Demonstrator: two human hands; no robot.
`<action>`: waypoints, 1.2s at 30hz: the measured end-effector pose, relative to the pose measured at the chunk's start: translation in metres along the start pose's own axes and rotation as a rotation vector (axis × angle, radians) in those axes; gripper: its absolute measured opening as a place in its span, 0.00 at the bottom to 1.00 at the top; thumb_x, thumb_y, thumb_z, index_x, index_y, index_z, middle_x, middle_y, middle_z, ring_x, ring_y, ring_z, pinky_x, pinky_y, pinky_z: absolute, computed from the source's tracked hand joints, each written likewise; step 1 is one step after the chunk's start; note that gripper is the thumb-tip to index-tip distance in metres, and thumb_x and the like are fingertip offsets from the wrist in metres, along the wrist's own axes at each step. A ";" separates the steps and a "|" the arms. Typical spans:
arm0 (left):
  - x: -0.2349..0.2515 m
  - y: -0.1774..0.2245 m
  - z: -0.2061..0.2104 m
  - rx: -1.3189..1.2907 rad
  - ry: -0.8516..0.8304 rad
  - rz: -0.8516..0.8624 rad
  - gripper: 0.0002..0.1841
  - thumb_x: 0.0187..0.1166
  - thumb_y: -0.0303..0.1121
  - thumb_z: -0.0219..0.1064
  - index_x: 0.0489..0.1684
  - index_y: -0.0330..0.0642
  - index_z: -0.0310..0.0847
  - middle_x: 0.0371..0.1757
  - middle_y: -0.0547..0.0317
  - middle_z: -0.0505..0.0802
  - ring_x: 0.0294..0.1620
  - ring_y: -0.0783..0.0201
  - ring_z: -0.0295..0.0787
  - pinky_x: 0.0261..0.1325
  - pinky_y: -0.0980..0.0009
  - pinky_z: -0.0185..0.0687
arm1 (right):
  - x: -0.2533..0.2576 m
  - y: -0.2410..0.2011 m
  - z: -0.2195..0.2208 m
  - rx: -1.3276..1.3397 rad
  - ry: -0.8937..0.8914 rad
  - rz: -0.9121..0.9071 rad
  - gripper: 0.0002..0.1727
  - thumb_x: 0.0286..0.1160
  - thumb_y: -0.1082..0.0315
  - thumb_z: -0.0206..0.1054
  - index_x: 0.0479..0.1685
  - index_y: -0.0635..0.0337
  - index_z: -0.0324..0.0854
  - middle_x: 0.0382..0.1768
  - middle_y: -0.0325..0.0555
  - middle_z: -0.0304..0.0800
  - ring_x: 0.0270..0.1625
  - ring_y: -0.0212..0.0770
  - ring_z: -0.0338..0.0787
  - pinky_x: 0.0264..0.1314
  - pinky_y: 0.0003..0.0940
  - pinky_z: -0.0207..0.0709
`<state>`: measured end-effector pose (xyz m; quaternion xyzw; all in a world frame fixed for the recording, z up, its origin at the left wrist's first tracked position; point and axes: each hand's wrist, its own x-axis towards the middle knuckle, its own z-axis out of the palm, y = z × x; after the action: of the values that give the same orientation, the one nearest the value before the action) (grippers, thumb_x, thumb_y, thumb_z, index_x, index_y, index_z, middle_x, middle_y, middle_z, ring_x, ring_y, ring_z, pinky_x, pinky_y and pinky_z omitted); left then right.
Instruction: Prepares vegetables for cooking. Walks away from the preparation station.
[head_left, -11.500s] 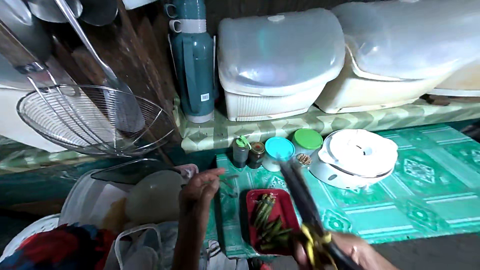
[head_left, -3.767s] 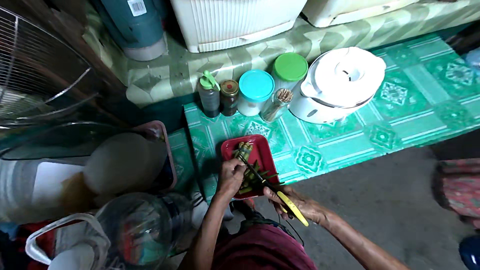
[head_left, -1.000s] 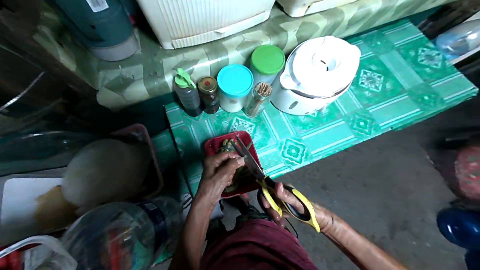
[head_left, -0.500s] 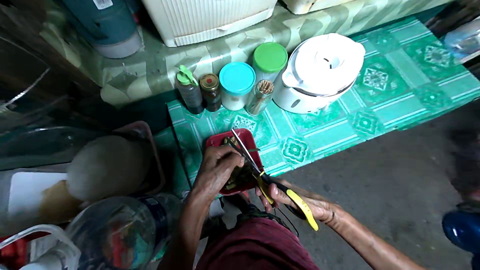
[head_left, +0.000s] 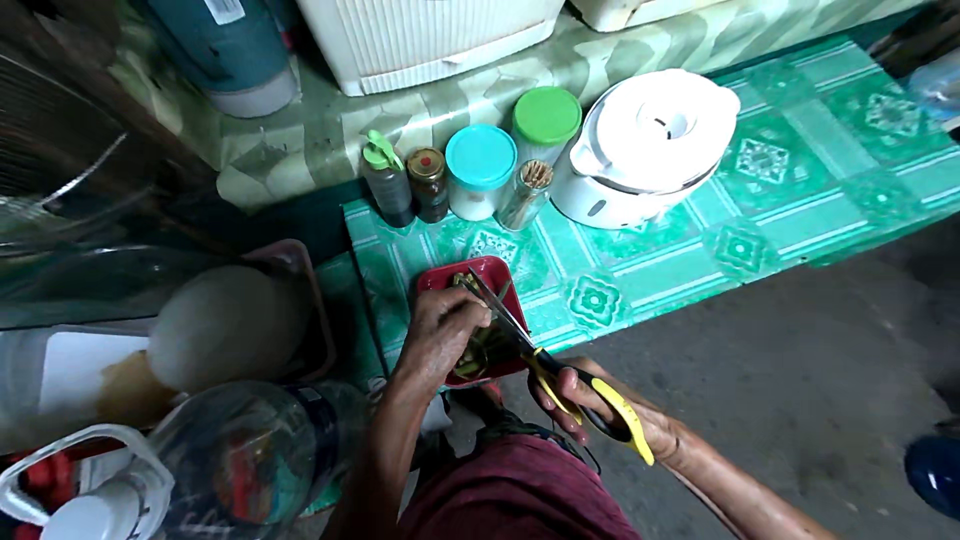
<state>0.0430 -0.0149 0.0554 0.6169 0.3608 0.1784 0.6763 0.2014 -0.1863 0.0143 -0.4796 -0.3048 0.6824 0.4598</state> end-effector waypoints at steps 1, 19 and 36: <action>0.001 -0.003 0.001 -0.025 -0.003 -0.002 0.11 0.77 0.23 0.59 0.25 0.42 0.83 0.10 0.72 0.68 0.07 0.80 0.54 0.11 0.84 0.51 | 0.000 0.001 0.001 0.011 0.021 0.012 0.31 0.65 0.25 0.67 0.26 0.44 0.81 0.15 0.25 0.78 0.14 0.21 0.80 0.16 0.15 0.75; 0.005 -0.003 0.005 0.057 0.001 0.015 0.10 0.78 0.22 0.60 0.26 0.39 0.84 0.12 0.69 0.72 0.08 0.79 0.56 0.11 0.84 0.52 | 0.010 -0.011 0.002 -0.149 -0.001 0.062 0.39 0.58 0.16 0.61 0.38 0.44 0.79 0.23 0.25 0.79 0.25 0.23 0.83 0.31 0.17 0.79; 0.014 -0.001 -0.008 0.013 0.030 0.019 0.11 0.78 0.22 0.59 0.25 0.40 0.84 0.10 0.71 0.70 0.07 0.80 0.56 0.11 0.84 0.52 | 0.011 -0.018 -0.001 -0.177 0.105 0.093 0.33 0.60 0.22 0.68 0.28 0.44 0.81 0.15 0.26 0.75 0.14 0.21 0.76 0.17 0.15 0.72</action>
<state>0.0459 0.0002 0.0511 0.6220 0.3661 0.1917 0.6651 0.2073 -0.1696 0.0251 -0.5671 -0.3165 0.6474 0.3989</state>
